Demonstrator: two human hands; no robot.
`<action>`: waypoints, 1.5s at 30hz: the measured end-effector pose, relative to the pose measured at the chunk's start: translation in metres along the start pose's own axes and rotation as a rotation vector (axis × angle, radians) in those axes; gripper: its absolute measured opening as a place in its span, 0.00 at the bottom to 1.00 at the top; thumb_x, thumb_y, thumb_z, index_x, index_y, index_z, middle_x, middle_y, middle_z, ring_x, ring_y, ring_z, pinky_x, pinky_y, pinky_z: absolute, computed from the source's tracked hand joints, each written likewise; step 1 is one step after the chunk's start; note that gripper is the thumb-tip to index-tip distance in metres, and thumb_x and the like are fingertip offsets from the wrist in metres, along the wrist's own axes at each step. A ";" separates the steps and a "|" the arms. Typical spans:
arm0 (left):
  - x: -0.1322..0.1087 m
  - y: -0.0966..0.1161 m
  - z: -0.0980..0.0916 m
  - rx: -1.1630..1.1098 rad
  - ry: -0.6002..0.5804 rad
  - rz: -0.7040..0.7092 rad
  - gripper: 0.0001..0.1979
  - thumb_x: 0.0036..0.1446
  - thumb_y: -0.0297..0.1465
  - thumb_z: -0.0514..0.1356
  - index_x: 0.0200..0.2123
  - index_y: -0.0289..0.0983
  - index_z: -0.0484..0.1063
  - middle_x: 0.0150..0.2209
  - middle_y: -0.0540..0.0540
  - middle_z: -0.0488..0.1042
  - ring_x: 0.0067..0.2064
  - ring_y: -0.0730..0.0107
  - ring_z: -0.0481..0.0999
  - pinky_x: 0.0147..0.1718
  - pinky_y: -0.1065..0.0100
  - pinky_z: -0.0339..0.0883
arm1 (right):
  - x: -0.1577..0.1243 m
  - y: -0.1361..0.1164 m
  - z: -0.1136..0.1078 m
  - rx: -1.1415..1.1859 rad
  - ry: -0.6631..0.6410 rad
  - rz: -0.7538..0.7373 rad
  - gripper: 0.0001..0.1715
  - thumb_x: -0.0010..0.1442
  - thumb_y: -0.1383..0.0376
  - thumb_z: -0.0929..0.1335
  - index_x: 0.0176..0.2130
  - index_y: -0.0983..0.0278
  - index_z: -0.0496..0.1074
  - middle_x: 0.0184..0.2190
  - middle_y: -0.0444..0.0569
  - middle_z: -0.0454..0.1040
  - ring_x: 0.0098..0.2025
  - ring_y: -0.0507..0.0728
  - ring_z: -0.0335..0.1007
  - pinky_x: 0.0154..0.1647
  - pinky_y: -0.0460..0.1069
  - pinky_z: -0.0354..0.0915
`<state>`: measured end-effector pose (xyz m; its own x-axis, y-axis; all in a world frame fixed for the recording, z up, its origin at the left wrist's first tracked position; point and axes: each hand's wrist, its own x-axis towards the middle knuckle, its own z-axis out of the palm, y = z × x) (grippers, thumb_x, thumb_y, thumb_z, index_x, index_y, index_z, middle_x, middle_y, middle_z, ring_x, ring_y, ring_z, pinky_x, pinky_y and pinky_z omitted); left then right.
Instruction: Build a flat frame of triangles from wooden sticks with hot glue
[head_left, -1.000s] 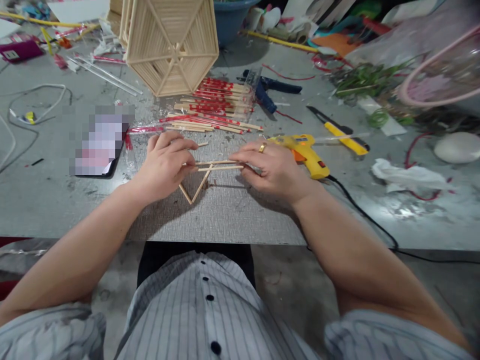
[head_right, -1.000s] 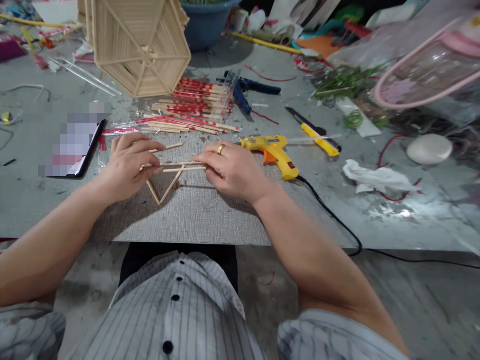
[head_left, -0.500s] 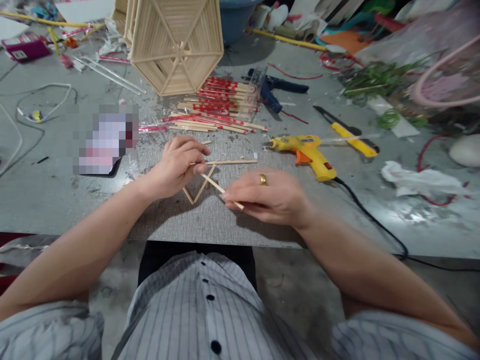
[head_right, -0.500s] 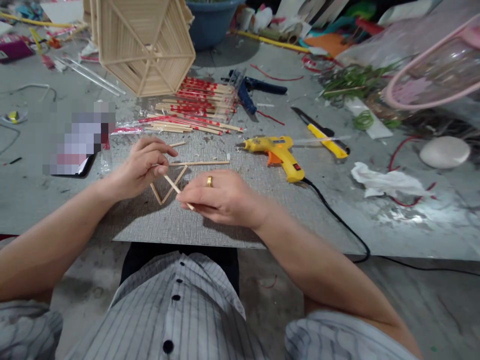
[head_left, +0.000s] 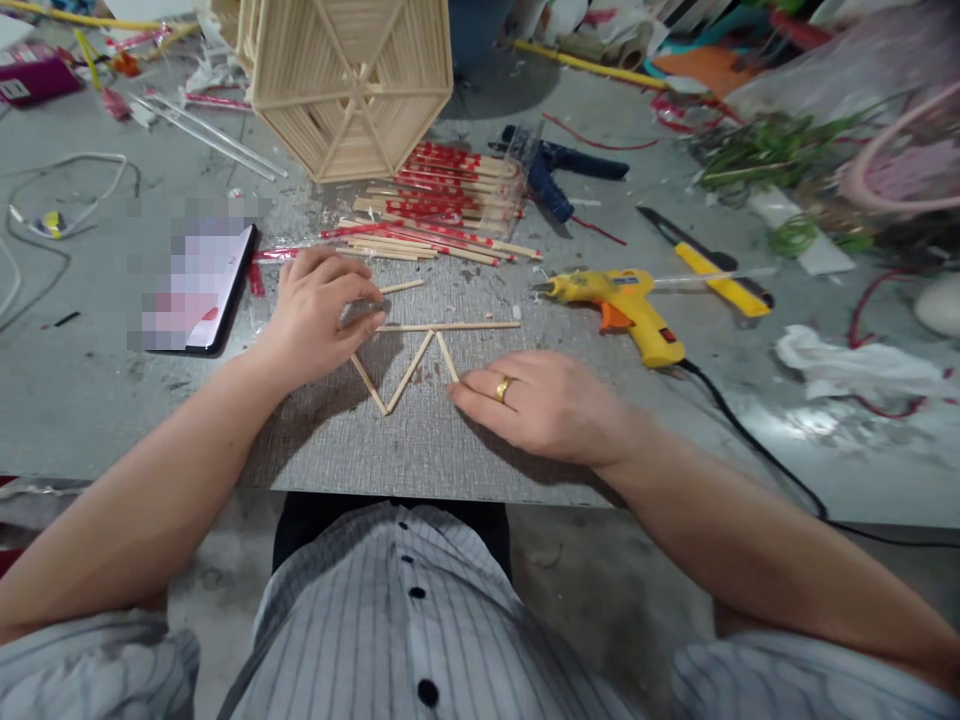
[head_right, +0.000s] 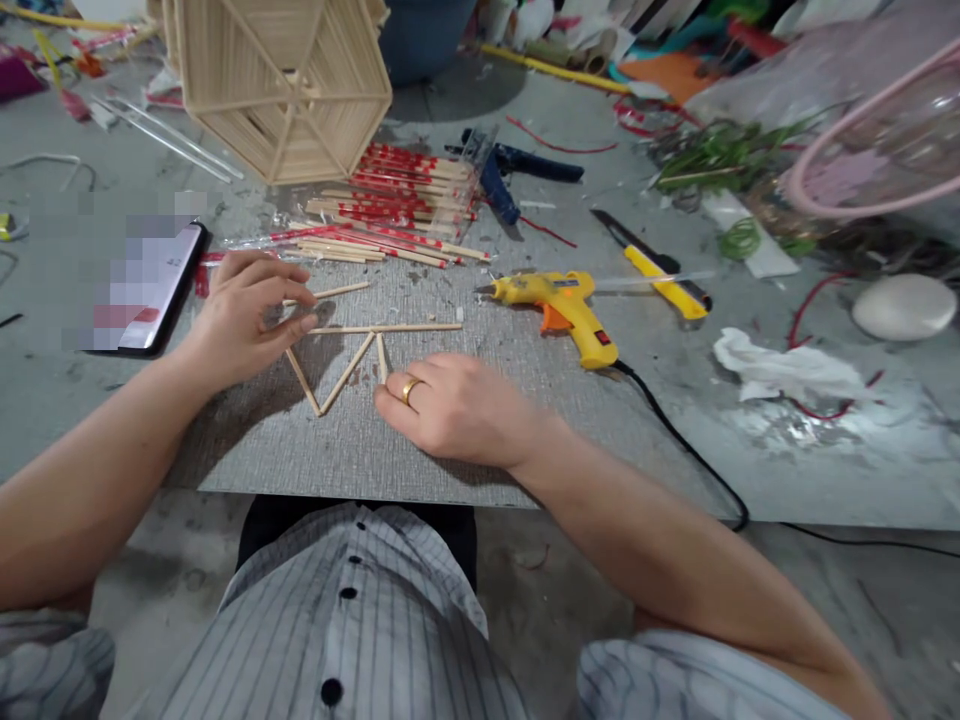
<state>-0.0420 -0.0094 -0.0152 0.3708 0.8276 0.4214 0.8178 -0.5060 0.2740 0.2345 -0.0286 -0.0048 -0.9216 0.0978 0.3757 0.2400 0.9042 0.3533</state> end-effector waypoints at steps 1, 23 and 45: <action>0.000 0.000 0.001 0.004 -0.004 0.002 0.09 0.60 0.39 0.59 0.38 0.42 0.75 0.48 0.45 0.78 0.55 0.49 0.70 0.55 0.46 0.61 | 0.000 -0.001 0.001 0.011 -0.005 -0.001 0.17 0.68 0.75 0.60 0.34 0.66 0.74 0.27 0.46 0.75 0.27 0.51 0.62 0.29 0.49 0.55; 0.000 0.004 0.000 -0.054 -0.052 0.008 0.09 0.58 0.40 0.60 0.36 0.44 0.77 0.47 0.46 0.77 0.54 0.47 0.70 0.54 0.43 0.61 | -0.006 0.004 0.006 0.251 -0.177 0.104 0.11 0.64 0.69 0.64 0.34 0.64 0.75 0.32 0.48 0.78 0.29 0.53 0.63 0.30 0.50 0.51; 0.001 0.004 -0.004 -0.025 -0.062 0.006 0.11 0.58 0.43 0.60 0.38 0.45 0.77 0.50 0.49 0.76 0.57 0.50 0.67 0.56 0.45 0.60 | 0.014 -0.026 0.022 0.282 -0.050 0.203 0.16 0.70 0.65 0.62 0.33 0.65 0.75 0.26 0.46 0.74 0.30 0.53 0.65 0.30 0.49 0.53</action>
<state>-0.0397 -0.0117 -0.0099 0.4024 0.8377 0.3692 0.8047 -0.5160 0.2937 0.2090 -0.0421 -0.0276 -0.8793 0.3015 0.3687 0.3325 0.9428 0.0221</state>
